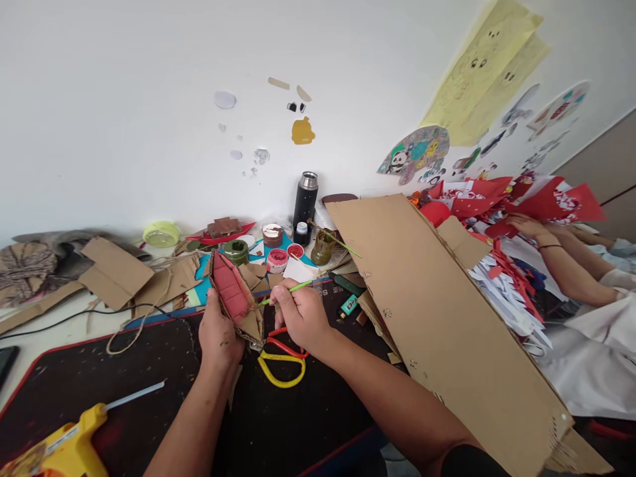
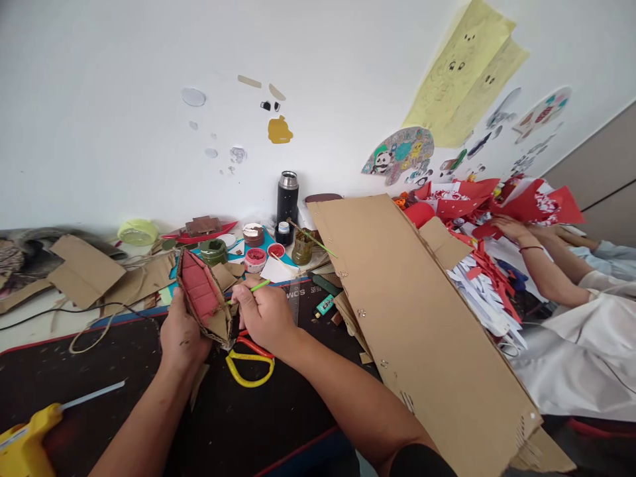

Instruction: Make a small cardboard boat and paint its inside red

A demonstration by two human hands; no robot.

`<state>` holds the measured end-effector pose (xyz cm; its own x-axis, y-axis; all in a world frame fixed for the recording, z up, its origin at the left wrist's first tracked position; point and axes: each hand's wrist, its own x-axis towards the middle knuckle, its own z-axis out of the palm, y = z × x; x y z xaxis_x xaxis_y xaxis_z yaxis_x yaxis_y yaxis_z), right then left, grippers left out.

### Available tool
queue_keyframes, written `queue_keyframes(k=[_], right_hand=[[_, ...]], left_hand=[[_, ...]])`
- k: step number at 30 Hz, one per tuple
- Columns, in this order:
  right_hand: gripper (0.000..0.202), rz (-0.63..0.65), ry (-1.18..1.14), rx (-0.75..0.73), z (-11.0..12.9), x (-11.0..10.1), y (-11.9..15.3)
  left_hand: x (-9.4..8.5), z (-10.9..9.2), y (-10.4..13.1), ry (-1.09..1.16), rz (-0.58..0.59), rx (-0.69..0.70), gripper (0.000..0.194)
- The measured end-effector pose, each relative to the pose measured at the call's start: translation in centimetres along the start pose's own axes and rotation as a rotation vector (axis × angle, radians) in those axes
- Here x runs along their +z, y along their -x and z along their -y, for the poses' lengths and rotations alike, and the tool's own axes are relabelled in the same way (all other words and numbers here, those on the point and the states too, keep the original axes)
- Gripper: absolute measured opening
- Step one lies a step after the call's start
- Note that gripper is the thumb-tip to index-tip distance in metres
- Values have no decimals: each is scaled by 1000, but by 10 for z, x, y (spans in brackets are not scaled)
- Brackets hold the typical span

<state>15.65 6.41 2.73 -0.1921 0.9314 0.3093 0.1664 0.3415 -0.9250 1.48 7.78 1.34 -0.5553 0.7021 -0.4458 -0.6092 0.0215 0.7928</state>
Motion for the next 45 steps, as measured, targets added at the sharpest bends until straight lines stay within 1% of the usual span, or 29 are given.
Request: queue_keyframes(k=[4,10,13,16,21,24,27,29,32,34,38,41,45], right_hand=[[46,-7,67,-8,-1,-4,1],[45,-13,123,-38,7,-2,-2],[44,3,164,-53,11,0,-5],[44,23,210,-61,13,1,-7],[44,37,294,-84,13,1,-2],[42,42,283,-83,14,0,4],[41,50,273,-69,14,-1,9],[41,57,275,-53,13,-2,11],[43,57,277,-39,12,-3,12],[44,56,285,-49,12,-3,11],[46,50,305,-115,15,-1,2],[42,55,317,-125,18,1,-6],[40,56,326,-138,22,4,-13]], left_hand=[[3,-6,6,-1,3,-41,40],[8,-13,15,37,-85,-76,32],[6,-11,13,38,-65,-92,32],[3,-8,9,28,-41,-79,33],[2,-8,9,5,-53,-44,35],[5,-10,12,29,-22,-60,36],[7,-11,14,35,-35,-69,38],[6,-10,12,25,-28,-58,40],[3,-5,7,15,11,-32,43],[2,-3,6,25,8,-22,41],[4,-5,10,43,-31,-33,34],[4,-6,11,38,-25,-44,34],[1,-1,7,31,-8,-52,35]])
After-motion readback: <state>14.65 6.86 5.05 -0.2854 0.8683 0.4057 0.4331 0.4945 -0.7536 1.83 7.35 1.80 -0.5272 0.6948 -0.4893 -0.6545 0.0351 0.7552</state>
